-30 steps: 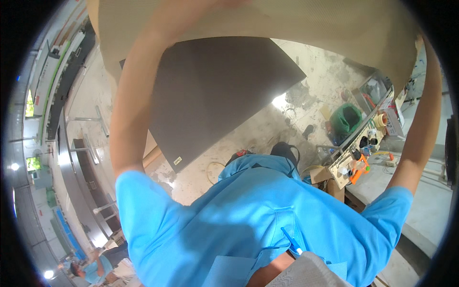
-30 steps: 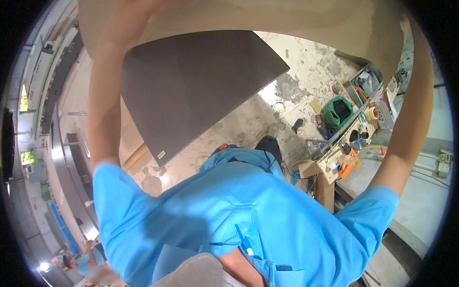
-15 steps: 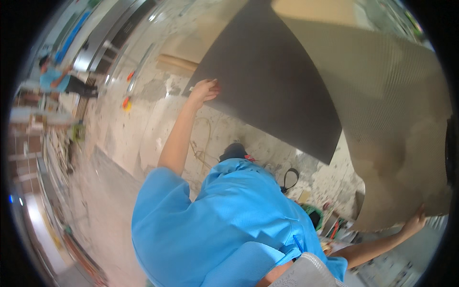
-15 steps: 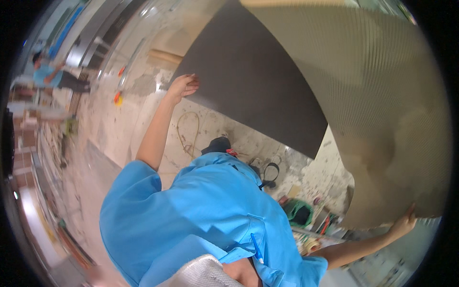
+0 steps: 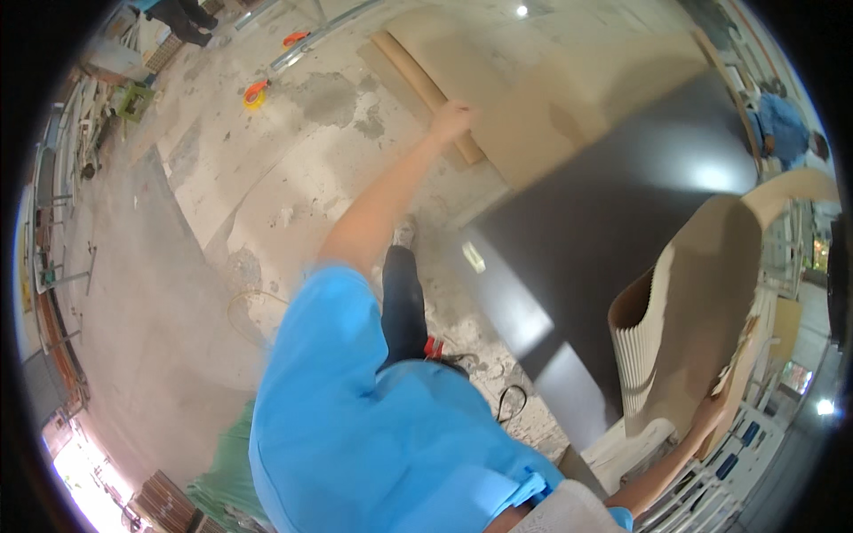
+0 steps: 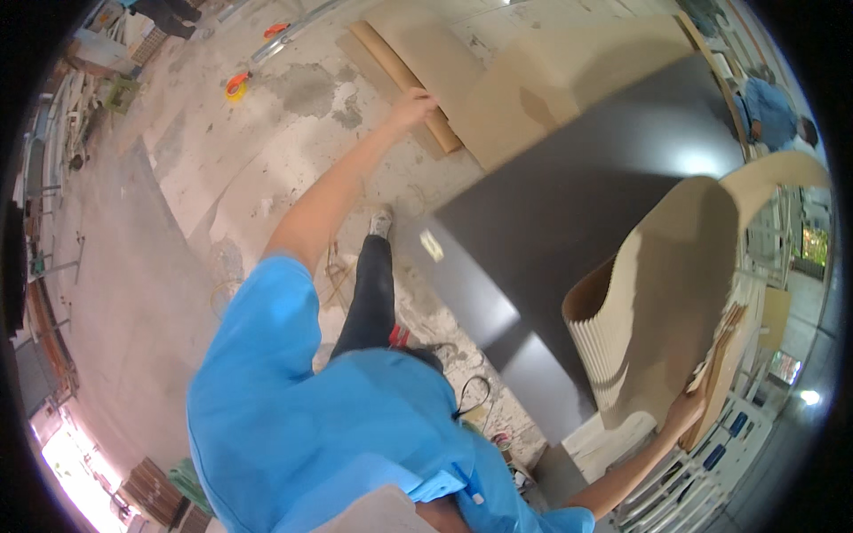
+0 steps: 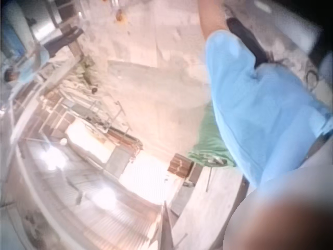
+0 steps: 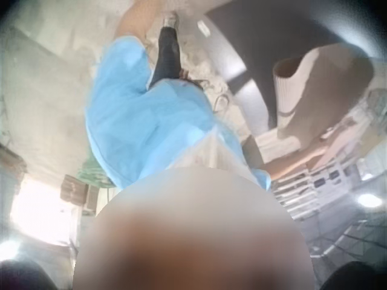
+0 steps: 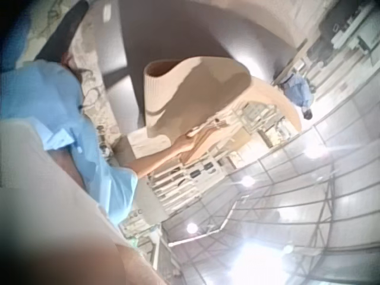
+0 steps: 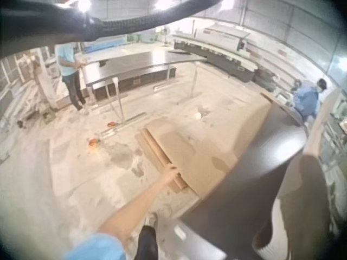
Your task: The person assembles a curved table by placing a large cardboard sheet onto a metal tabletop, aligning it, and securing it with tape. They smooth the cardboard and apply tape along the edges to hold it in place.
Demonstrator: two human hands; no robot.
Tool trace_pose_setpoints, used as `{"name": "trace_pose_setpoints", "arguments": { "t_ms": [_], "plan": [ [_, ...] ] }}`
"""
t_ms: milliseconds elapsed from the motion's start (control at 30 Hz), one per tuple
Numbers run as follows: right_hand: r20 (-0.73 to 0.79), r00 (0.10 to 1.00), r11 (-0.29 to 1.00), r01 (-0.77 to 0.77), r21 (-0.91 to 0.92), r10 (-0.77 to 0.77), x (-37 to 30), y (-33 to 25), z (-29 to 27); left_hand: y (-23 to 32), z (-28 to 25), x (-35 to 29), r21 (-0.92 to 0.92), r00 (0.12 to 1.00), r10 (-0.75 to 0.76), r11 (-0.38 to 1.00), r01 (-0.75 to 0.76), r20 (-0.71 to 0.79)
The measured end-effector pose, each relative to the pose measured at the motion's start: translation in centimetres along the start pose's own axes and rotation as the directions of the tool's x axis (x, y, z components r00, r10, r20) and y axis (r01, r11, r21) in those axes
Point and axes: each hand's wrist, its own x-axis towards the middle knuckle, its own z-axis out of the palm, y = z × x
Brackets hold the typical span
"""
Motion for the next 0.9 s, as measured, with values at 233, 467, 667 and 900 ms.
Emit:
{"name": "trace_pose_setpoints", "arguments": {
  "t_ms": [233, 467, 667, 900],
  "plan": [
    [0.453, 0.884, 0.974, -0.012, -0.227, 0.116, -1.0, -18.5, 17.4, -4.7, 5.9, 22.9, 0.285, 0.973, 0.215, 0.931, -0.230, 0.082],
    [0.389, 0.907, 0.985, -0.123, -0.120, 0.161, -1.9, -23.9, 23.5, -7.0, 9.7, 31.6, 0.238, 0.758, 0.162, 0.890, -0.389, 0.632],
    [0.417, 0.896, 0.988, -0.151, -0.040, 0.154, -1.8, -21.8, 22.7, -14.5, 4.7, 26.2, 0.274, 0.629, -0.094, 0.942, -0.195, 0.771],
    [0.453, 0.888, 0.883, -0.268, 0.386, 0.071, -4.5, -19.9, 20.5, -21.6, -6.6, 8.7, 0.420, 0.524, -0.421, 0.898, 0.128, 0.740]
  ]
}}
